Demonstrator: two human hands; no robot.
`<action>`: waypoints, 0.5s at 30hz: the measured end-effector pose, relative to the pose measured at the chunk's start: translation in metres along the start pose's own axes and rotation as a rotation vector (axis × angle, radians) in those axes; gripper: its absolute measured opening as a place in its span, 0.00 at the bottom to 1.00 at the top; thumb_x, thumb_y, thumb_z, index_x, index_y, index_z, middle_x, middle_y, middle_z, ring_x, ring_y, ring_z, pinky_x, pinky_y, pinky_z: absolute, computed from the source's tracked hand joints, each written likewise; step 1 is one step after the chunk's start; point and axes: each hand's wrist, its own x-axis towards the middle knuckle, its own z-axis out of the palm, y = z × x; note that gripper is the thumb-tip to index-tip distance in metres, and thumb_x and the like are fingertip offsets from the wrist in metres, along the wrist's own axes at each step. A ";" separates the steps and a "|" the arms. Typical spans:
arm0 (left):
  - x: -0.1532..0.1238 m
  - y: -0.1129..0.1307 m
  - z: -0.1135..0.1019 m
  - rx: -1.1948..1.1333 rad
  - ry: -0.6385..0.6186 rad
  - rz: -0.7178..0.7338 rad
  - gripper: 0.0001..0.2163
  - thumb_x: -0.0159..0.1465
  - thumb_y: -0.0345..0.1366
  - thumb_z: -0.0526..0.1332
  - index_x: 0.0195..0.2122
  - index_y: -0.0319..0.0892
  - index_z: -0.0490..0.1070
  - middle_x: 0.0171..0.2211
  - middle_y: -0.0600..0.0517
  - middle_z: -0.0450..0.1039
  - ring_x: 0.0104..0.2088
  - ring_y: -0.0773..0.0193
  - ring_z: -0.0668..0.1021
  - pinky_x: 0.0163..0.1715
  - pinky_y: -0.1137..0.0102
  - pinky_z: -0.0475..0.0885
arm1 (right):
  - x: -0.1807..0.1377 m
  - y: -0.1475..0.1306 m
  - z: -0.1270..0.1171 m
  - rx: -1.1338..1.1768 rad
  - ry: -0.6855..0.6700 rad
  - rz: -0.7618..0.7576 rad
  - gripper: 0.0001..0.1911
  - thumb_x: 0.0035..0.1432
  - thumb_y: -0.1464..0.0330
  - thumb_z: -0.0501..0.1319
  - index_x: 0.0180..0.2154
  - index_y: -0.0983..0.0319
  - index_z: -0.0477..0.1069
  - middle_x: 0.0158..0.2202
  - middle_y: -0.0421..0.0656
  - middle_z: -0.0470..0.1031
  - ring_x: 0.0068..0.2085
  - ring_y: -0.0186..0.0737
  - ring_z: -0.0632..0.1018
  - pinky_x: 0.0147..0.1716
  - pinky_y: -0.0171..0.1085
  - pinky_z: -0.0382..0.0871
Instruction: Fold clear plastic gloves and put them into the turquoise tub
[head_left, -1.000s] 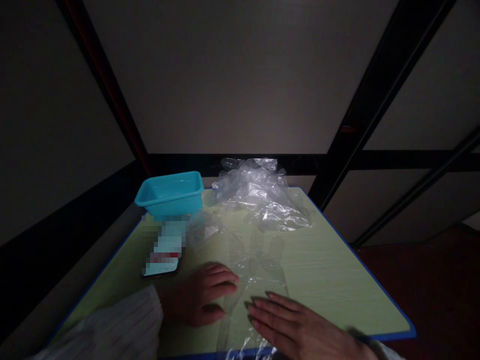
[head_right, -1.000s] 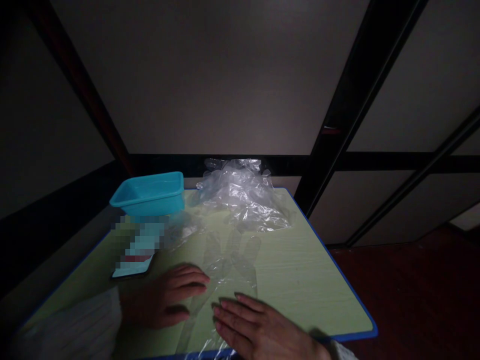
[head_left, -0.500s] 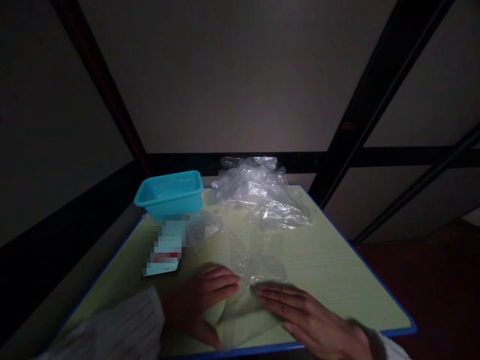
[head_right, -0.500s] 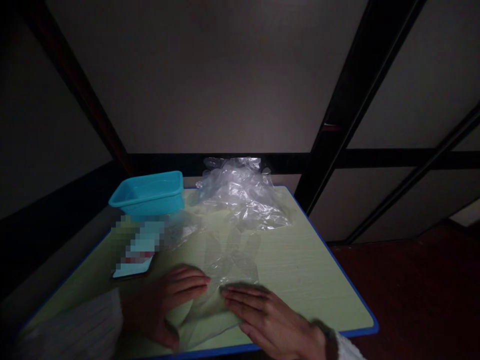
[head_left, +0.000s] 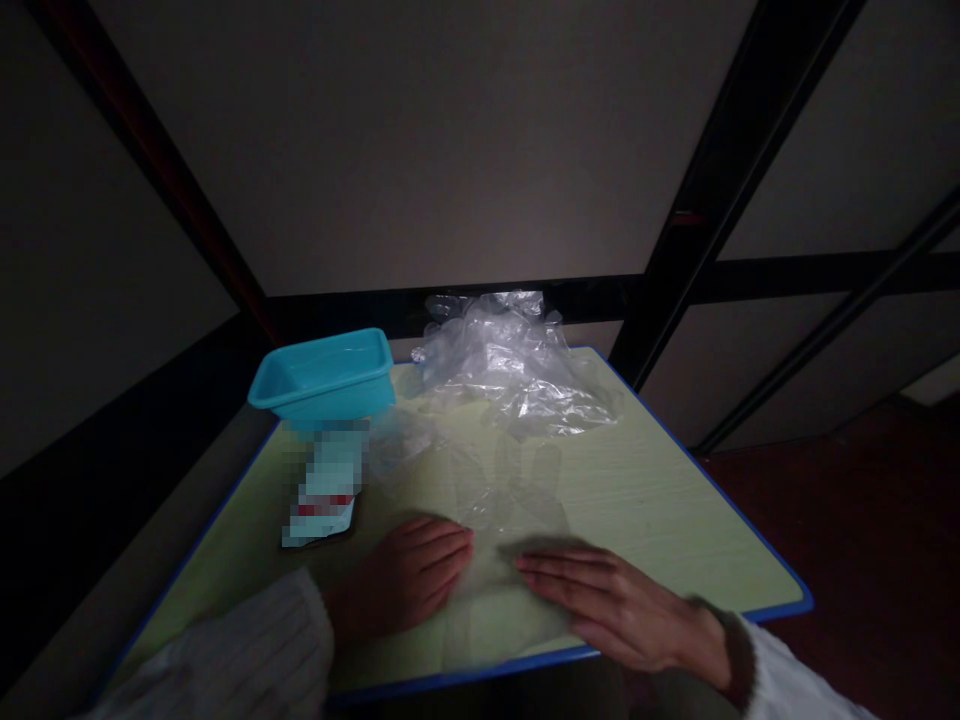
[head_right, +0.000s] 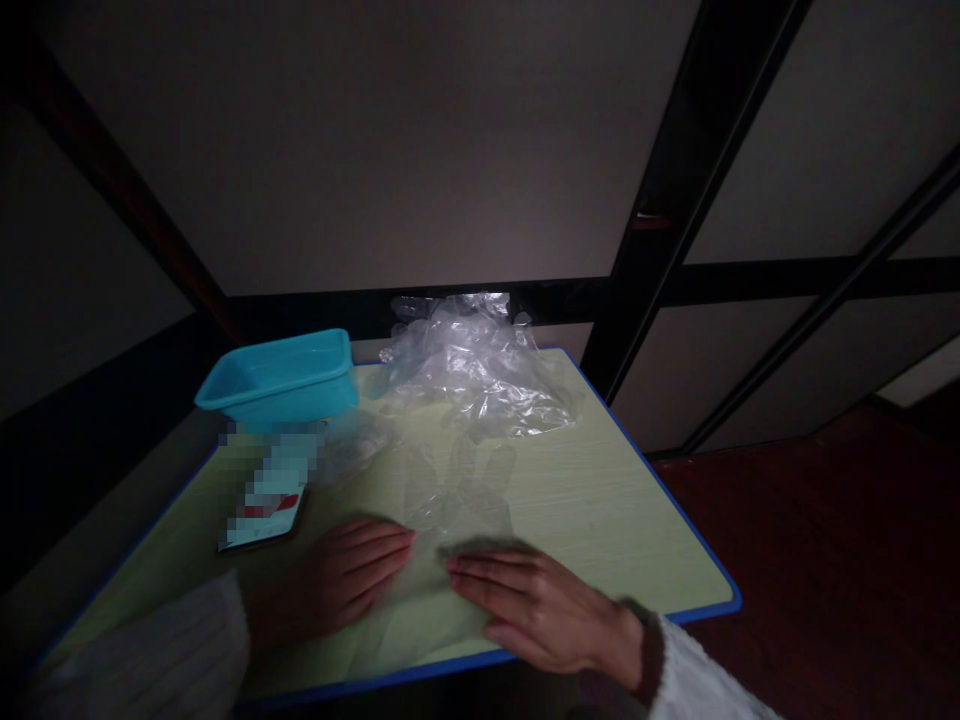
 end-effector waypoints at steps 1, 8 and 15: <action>0.001 0.000 -0.001 0.002 0.002 0.006 0.13 0.67 0.28 0.46 0.43 0.34 0.69 0.39 0.46 0.78 0.39 0.61 0.78 0.38 0.66 0.73 | 0.000 0.000 0.000 -0.038 -0.019 -0.016 0.25 0.67 0.63 0.43 0.57 0.74 0.57 0.58 0.56 0.62 0.60 0.43 0.62 0.55 0.45 0.62; 0.000 -0.001 -0.001 -0.059 -0.035 -0.016 0.14 0.67 0.28 0.46 0.43 0.35 0.70 0.39 0.46 0.77 0.39 0.61 0.77 0.39 0.66 0.72 | -0.001 0.000 -0.001 -0.257 -0.054 -0.013 0.22 0.63 0.69 0.50 0.55 0.76 0.61 0.57 0.56 0.63 0.58 0.46 0.64 0.54 0.44 0.64; -0.001 -0.002 0.001 -0.127 -0.055 -0.027 0.13 0.65 0.26 0.47 0.44 0.36 0.70 0.41 0.47 0.77 0.40 0.61 0.76 0.40 0.65 0.70 | -0.001 0.001 -0.003 -0.320 -0.057 0.002 0.19 0.65 0.73 0.46 0.52 0.74 0.65 0.55 0.53 0.67 0.56 0.44 0.68 0.53 0.42 0.67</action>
